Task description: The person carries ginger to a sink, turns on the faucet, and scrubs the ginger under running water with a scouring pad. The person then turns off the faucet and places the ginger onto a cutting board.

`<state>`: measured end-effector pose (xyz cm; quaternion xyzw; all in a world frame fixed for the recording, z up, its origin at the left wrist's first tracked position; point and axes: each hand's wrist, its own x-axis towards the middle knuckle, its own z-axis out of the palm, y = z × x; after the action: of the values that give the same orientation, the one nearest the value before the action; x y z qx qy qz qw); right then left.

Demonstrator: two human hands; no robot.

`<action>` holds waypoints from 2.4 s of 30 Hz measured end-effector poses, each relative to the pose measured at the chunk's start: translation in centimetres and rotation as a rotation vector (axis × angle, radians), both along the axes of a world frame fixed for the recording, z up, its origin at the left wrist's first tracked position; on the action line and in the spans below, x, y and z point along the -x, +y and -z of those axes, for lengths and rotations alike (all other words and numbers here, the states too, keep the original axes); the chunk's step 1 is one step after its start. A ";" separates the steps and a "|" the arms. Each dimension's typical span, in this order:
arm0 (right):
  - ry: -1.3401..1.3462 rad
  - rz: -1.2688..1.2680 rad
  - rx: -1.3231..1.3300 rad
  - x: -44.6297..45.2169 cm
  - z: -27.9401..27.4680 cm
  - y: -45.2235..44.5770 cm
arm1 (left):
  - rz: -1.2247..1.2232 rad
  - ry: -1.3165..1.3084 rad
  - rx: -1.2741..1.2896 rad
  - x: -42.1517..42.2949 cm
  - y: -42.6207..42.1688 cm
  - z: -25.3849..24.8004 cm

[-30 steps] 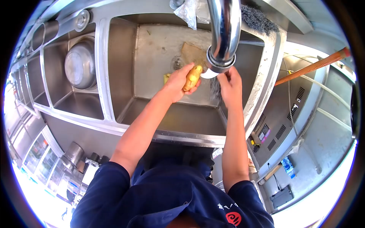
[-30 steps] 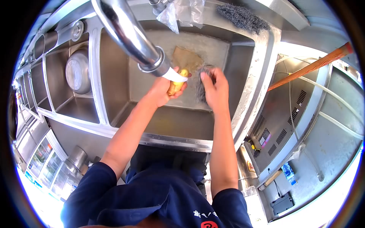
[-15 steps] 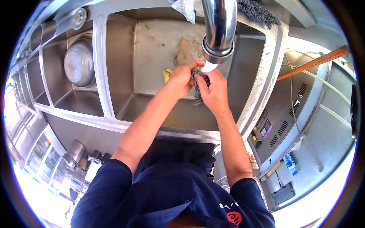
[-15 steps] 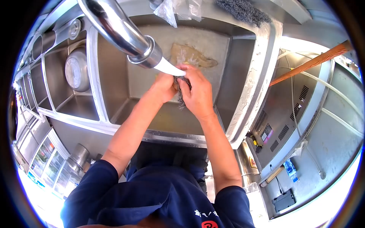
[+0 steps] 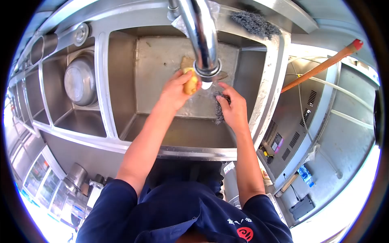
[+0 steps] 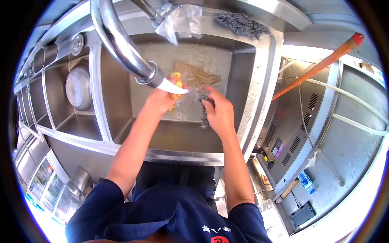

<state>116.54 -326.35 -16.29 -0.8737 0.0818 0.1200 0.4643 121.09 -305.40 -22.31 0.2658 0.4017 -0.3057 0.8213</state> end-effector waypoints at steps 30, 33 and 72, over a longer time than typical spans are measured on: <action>0.316 -0.124 0.215 6.0 19.4 15.8 | 0.794 0.091 -1.369 9.2 5.1 15.4; 0.337 -0.032 0.191 5.8 20.9 14.8 | 0.746 0.004 -1.242 8.9 6.2 14.2; 0.505 0.282 -0.795 -3.5 -1.1 3.9 | 0.307 -0.287 -0.023 -1.7 0.8 -6.3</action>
<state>120.03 -322.49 -15.19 -0.5530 0.2572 0.2861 0.7390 122.77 -304.58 -15.98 0.3743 0.2388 -0.3816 0.8107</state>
